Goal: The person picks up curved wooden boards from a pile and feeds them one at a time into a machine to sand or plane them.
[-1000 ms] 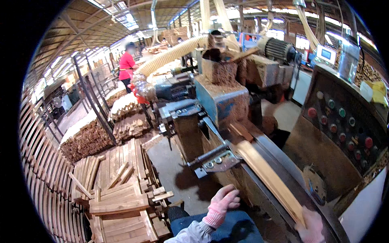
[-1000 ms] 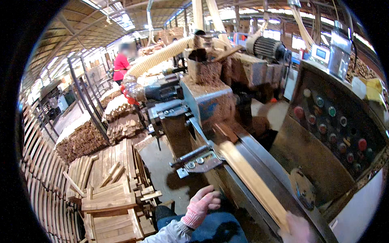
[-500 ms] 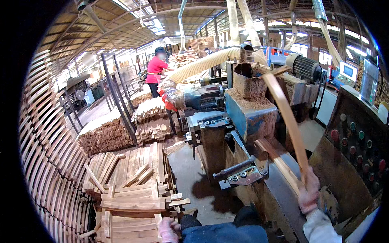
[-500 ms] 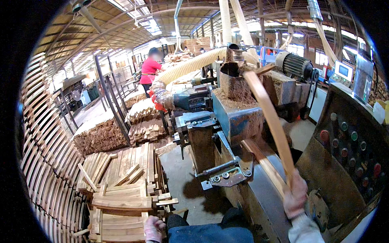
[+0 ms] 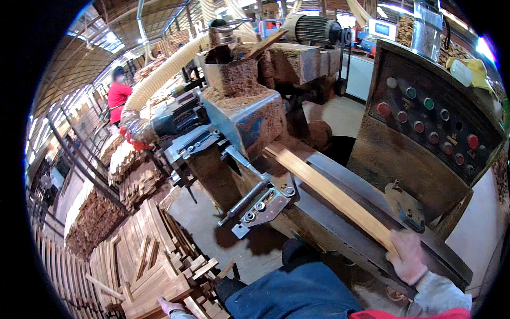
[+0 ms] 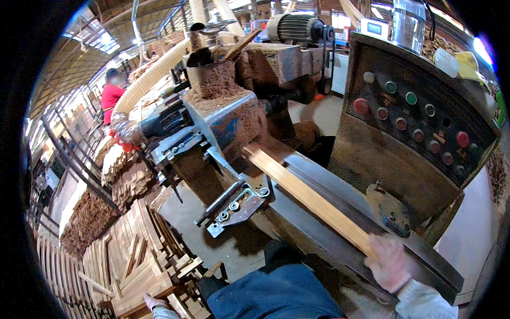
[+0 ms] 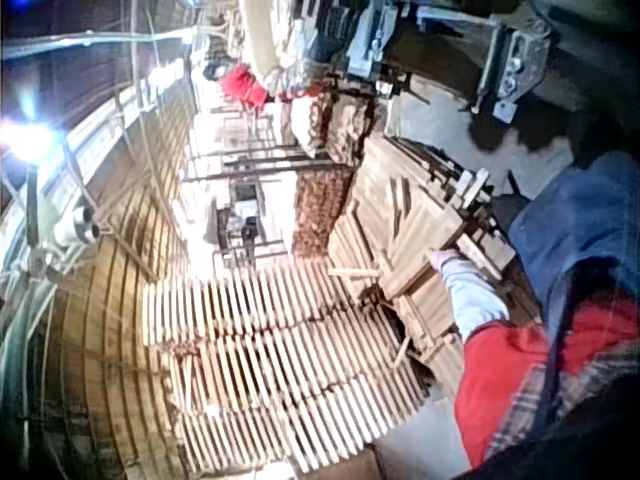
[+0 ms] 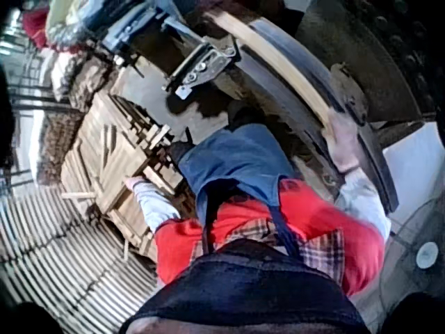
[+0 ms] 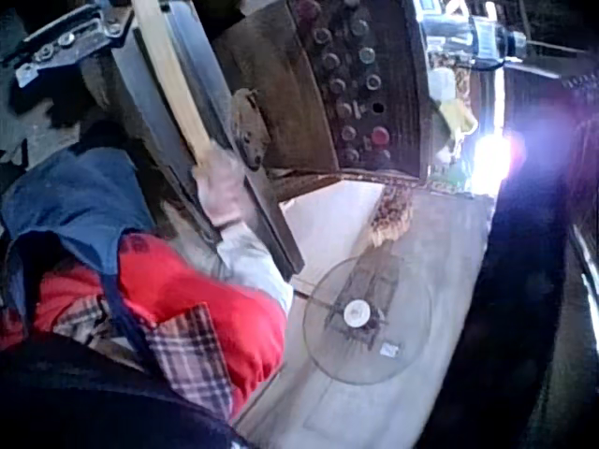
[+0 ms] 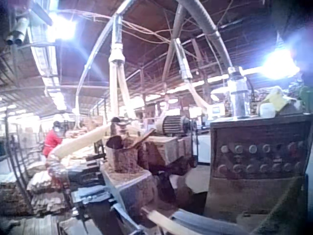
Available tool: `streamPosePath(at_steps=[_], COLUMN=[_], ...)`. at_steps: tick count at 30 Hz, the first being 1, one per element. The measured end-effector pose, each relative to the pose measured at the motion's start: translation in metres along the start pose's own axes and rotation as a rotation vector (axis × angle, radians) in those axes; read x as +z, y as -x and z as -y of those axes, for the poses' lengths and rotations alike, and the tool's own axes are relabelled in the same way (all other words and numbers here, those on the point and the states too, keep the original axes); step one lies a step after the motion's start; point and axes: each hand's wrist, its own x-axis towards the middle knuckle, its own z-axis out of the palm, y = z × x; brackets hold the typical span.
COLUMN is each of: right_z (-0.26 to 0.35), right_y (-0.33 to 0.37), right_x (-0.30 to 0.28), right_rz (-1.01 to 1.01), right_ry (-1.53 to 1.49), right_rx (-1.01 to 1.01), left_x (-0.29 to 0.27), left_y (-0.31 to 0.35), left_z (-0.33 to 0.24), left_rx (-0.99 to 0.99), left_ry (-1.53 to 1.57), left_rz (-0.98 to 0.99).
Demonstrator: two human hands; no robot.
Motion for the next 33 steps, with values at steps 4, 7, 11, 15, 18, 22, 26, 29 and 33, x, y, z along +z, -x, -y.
streamPosePath(at_steps=[4,7,11,15,18,22,26,29,33], right_z=[0.011,0.013,0.013,0.023,0.033,0.153,0.145,0.081,0.027], right_y=[0.010,-0.008,-0.101,-0.179,-0.204,-0.170,-0.107,-0.050,0.040], right_x=[-0.034,0.001,0.029,0.071,0.103,0.037,0.004,-0.012,-0.040], right_rz=[0.342,-0.176,-0.134,-0.241,-0.250,0.014,0.311,0.213,0.153], right_ry=[0.159,0.170,0.049,-0.070,-0.118,-0.369,-0.363,-0.354,-0.114], right_rx=[0.332,0.014,-0.183,-0.265,-0.299,-0.694,-0.373,-0.109,0.129], left_x=[0.015,-0.021,-0.008,0.023,0.065,0.111,0.135,0.130,0.133], left_y=[0.007,-0.024,0.079,0.170,0.261,0.265,0.473,0.491,0.459], left_z=[-0.015,-0.008,-0.007,0.006,0.008,0.145,0.079,0.057,0.062], left_rx=[-0.044,0.034,0.021,0.059,0.255,0.273,-0.137,-0.486,-0.490], left_ry=[-0.027,0.020,0.220,0.209,0.099,-0.860,-0.085,-0.094,-0.305], left_rz=[-0.016,0.053,0.210,0.380,0.426,0.354,1.235,1.628,1.446])
